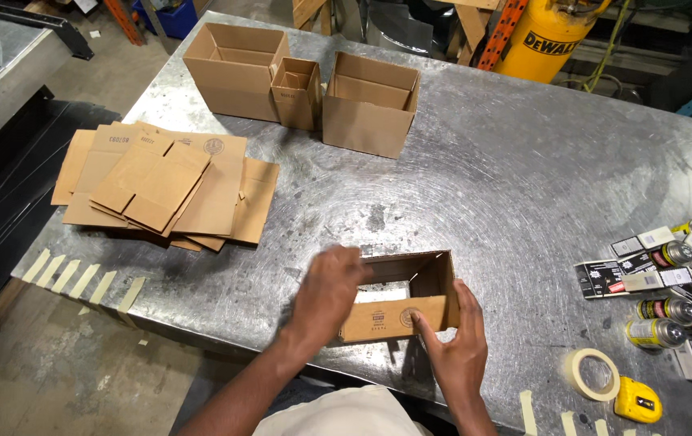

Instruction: The person assembles multiple small cardboard boxes by hand, applies tape to secure the bottoms, places a single spray can or small boxed item into each, and stacks the completed boxes on a metal workbench.

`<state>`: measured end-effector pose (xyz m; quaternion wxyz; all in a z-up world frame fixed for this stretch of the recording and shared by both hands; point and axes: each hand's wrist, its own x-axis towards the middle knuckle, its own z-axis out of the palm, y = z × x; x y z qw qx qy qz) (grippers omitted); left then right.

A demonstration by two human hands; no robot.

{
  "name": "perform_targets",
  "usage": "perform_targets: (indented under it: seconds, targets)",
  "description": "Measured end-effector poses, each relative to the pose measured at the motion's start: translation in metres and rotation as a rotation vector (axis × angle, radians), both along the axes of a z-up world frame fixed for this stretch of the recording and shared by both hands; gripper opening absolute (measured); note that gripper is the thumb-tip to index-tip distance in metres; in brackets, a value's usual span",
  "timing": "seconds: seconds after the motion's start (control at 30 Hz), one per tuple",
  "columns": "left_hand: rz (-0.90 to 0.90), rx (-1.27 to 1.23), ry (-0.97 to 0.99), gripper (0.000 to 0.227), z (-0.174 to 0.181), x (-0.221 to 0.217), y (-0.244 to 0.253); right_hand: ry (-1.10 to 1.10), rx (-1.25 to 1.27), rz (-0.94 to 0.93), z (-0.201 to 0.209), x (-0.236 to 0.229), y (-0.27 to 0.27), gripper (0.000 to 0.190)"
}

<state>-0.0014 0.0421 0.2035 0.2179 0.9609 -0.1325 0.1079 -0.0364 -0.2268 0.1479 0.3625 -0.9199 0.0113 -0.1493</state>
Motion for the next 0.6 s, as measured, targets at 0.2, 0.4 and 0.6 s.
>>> perform_targets:
  seconds: [0.2,0.4,0.6]
  targets:
    - [-0.313,0.136,0.176,0.018,-0.012,0.001,-0.008,0.305,-0.026,0.107,0.018,0.004,-0.013,0.064]
    - [-0.501,-0.172,0.179,0.033,-0.019,0.009,0.0,0.303,0.034,0.181,0.025,0.001,-0.027,0.056]
    - [-0.337,0.114,0.119,0.112,-0.013,-0.003,-0.001,0.385,-0.09,0.279,0.045,-0.004,-0.035,0.031]
